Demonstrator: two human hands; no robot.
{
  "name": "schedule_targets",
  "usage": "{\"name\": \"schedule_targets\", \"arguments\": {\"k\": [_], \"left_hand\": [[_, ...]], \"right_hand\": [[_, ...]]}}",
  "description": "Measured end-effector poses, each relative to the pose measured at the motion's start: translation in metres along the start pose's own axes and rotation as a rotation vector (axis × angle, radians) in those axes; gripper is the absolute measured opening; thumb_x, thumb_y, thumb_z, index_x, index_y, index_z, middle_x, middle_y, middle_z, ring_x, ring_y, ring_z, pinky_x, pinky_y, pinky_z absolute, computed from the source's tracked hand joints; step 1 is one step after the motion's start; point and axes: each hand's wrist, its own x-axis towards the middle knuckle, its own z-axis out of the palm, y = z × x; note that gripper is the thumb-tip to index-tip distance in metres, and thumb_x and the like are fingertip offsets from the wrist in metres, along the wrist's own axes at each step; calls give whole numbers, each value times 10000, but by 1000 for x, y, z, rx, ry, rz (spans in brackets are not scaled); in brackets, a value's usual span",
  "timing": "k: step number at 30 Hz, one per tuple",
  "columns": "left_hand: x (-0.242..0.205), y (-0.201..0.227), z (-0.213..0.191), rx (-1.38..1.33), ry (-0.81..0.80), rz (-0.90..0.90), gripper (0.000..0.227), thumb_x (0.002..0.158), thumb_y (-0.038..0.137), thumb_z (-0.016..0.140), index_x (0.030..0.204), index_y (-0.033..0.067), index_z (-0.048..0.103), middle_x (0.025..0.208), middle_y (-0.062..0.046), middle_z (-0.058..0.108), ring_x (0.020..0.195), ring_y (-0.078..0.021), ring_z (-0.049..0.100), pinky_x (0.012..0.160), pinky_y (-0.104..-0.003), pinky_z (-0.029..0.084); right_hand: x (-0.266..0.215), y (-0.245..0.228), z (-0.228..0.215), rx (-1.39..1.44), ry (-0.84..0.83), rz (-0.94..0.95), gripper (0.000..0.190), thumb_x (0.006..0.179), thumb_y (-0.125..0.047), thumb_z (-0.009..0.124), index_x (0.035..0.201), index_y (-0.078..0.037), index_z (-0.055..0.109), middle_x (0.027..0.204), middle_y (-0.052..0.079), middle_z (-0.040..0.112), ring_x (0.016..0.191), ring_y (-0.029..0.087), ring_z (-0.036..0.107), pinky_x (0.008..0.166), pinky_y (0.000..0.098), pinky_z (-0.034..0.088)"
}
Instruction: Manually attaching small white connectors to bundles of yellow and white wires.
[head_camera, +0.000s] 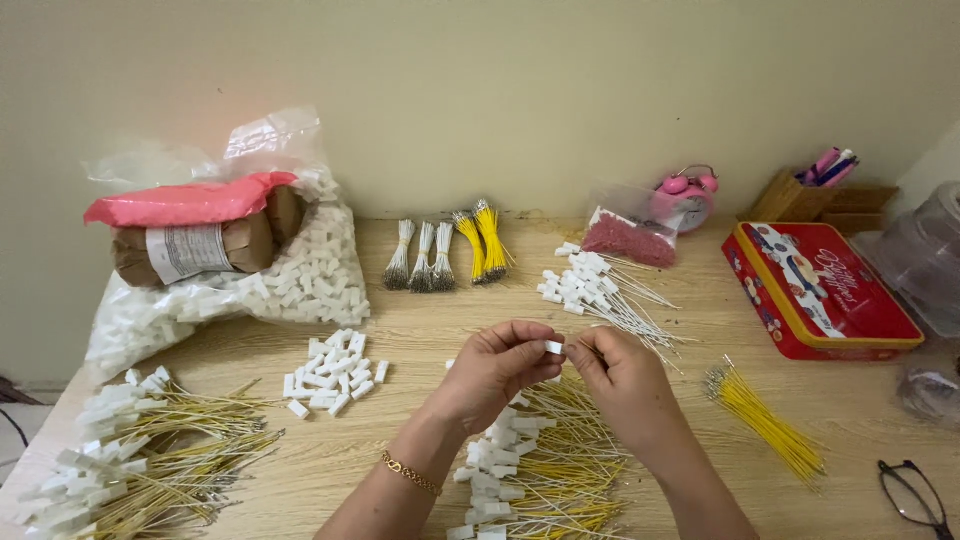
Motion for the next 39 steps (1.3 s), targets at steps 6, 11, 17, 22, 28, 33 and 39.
{"name": "schedule_targets", "arguments": {"k": [6,11,17,22,28,33,39], "left_hand": [[0,3,-3,-9,-5,13,198,939,-11,645,1128,-63,679,1097,-186,715,926,-263,718,894,-353,628],[-1,2,0,59,12,15,166,943,-48,635,1097,-74,694,994,-187,720,878,-251,727,857,-332,639],[1,-4,-4,63,46,4,142,937,-54,647,1070,-75,693,995,-185,718,848,-258,724,833,-339,641],[5,-7,-7,93,55,-8,165,928,-45,653,1082,-84,697,1029,-202,725,841,-258,721,827,-337,639],[9,-13,-16,305,88,112,227,894,-43,667,1104,-107,723,1036,-219,743,855,-289,762,796,-425,671],[-9,13,16,1121,191,-95,249,918,138,654,1112,88,803,797,-8,737,615,-78,563,560,-226,470],[-20,28,41,1286,136,36,352,934,298,640,1247,151,707,1342,-32,690,1187,-171,695,990,-331,603]], "right_hand": [[3,12,1,69,-100,70,142,940,-204,639,955,-69,676,756,18,669,604,113,550,541,273,458],[1,-2,-2,-21,-111,25,123,942,-183,612,909,-87,682,757,17,666,613,117,549,554,279,453],[-1,5,6,-95,-120,25,145,959,-222,589,894,-107,651,792,20,668,680,140,578,633,317,472],[7,22,6,-7,-208,156,187,1007,-253,546,960,-125,674,743,12,662,591,109,539,538,279,440],[30,71,-25,583,-28,245,251,1088,-194,435,1139,-21,609,887,151,726,742,217,721,685,320,594],[35,98,-55,764,117,239,210,1089,-127,442,1182,-17,595,734,81,596,485,92,384,403,239,272],[18,60,-50,471,-190,448,360,932,-49,592,1290,-15,601,1118,129,665,880,188,601,762,296,526]]}}
